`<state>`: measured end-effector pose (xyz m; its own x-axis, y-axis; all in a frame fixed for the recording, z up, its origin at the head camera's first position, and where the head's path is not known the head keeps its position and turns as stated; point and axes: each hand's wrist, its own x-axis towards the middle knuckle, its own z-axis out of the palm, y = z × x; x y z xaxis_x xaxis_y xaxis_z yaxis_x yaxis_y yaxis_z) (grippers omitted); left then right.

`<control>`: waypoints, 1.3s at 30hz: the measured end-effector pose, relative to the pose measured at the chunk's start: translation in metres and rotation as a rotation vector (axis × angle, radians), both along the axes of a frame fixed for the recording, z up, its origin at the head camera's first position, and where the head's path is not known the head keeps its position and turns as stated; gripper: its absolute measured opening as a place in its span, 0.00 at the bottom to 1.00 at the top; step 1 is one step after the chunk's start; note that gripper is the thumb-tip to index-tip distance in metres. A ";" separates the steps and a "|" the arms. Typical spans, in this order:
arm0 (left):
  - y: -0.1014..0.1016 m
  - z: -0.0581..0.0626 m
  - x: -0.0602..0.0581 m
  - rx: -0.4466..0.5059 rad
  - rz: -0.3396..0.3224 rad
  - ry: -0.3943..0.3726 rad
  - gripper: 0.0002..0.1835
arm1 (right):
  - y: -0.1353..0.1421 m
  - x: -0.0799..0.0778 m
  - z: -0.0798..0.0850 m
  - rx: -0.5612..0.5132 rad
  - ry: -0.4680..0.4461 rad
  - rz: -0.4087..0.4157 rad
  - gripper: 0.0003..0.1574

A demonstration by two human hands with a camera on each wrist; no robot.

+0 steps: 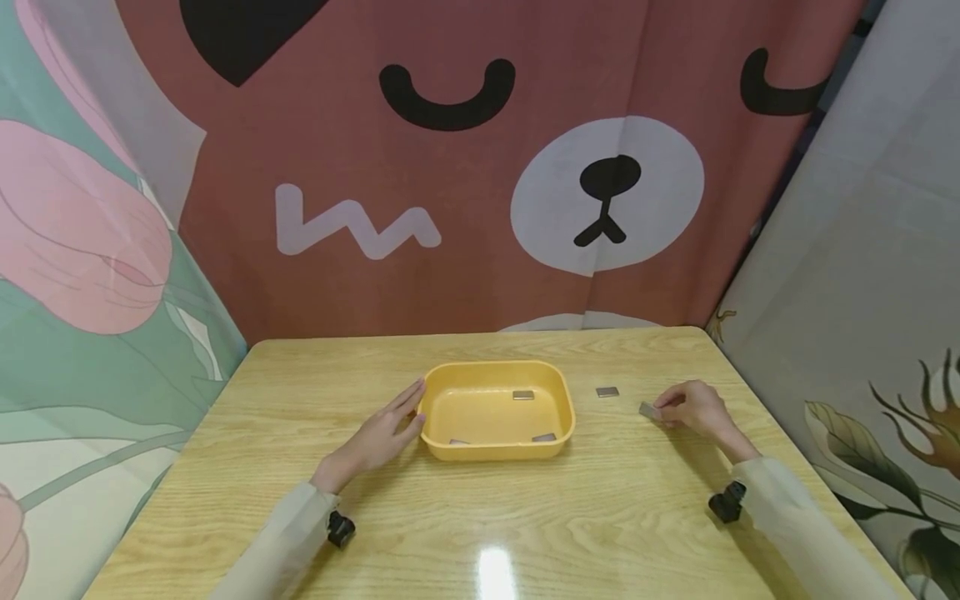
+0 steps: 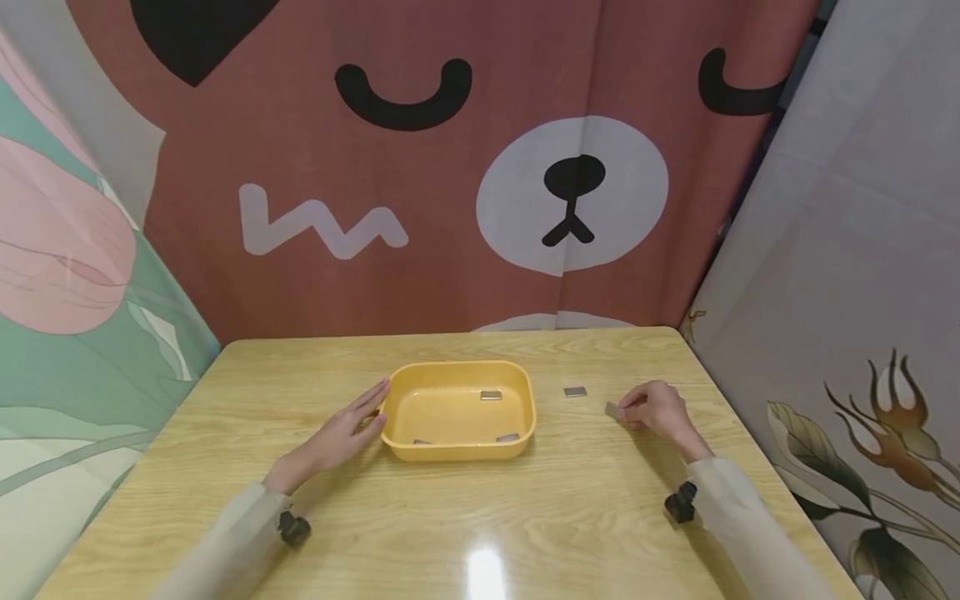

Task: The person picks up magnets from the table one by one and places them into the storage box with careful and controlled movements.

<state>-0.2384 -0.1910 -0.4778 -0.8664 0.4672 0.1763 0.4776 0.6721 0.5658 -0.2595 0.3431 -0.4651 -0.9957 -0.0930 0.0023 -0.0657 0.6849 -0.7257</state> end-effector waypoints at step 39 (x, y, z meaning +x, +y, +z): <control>0.000 0.002 0.002 0.003 0.002 -0.023 0.33 | -0.032 -0.005 0.031 -0.095 0.027 0.039 0.10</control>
